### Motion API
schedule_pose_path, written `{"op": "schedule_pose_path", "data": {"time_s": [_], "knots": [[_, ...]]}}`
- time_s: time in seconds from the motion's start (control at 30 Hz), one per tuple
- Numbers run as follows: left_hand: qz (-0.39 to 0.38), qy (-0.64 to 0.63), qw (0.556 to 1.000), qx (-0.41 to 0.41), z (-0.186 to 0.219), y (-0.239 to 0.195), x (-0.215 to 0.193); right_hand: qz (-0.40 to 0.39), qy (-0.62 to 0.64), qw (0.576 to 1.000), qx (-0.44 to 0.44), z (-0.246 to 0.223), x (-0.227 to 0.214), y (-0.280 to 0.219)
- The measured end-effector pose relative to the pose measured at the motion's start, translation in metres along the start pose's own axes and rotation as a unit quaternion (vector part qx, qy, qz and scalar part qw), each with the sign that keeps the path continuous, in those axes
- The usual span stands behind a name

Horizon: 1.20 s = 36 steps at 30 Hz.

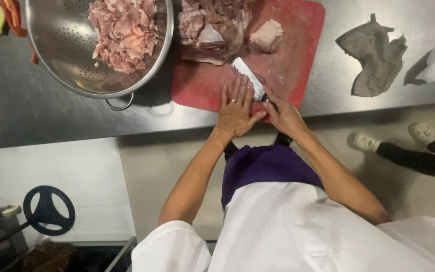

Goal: The person cuts raw meat into smaller pieces on a red cutting board using a knife. The cut pieces are placed into a metal colander. The person continues cutting and transferring meat throughout the clip.

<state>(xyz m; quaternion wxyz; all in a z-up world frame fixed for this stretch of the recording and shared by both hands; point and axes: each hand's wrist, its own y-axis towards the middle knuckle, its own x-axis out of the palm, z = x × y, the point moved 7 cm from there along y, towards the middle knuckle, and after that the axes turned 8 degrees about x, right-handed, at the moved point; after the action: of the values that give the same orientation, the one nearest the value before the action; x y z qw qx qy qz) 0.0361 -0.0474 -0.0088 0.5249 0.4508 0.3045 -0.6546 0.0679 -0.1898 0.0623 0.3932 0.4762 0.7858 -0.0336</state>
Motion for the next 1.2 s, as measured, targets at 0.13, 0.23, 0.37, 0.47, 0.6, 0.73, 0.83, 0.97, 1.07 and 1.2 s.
{"op": "schedule_pose_path", "data": {"time_s": [0.13,0.23,0.37,0.47,0.6,0.73,0.83,0.97,1.07,1.2], "knots": [[0.014,-0.006,1.0,0.004,0.002,-0.002,0.0,-0.166,0.11,0.908,0.37,0.028,0.004,-0.051],[0.028,-0.018,0.999,-0.004,0.001,-0.002,-0.003,-0.185,0.133,0.875,0.428,0.021,-0.001,-0.079],[0.023,0.018,0.999,0.021,0.0,-0.006,-0.014,-0.199,0.111,0.865,0.447,0.028,-0.006,-0.075],[0.073,0.03,0.996,-0.035,-0.027,-0.023,-0.029,-0.182,0.103,0.884,0.418,0.023,-0.006,-0.072],[0.153,-0.061,0.986,-0.029,-0.036,-0.039,-0.027,-0.165,0.08,0.896,0.404,0.019,0.0,-0.073],[0.195,-0.083,0.977,0.009,-0.019,-0.018,-0.025,-0.119,0.101,0.912,0.379,0.012,0.009,-0.057],[0.186,-0.048,0.981,0.036,-0.002,-0.017,-0.033,-0.106,0.108,0.915,0.374,0.013,0.021,-0.035],[0.202,-0.115,0.972,0.018,-0.008,-0.024,-0.037,-0.108,0.103,0.917,0.369,0.013,0.026,-0.03],[0.283,-0.251,0.912,-0.158,-0.042,-0.024,-0.037,-0.105,0.113,0.917,0.369,0.012,0.024,-0.027],[0.312,-0.199,0.927,-0.063,-0.04,-0.001,-0.048,-0.108,0.104,0.922,0.358,0.013,0.02,-0.033]]}}
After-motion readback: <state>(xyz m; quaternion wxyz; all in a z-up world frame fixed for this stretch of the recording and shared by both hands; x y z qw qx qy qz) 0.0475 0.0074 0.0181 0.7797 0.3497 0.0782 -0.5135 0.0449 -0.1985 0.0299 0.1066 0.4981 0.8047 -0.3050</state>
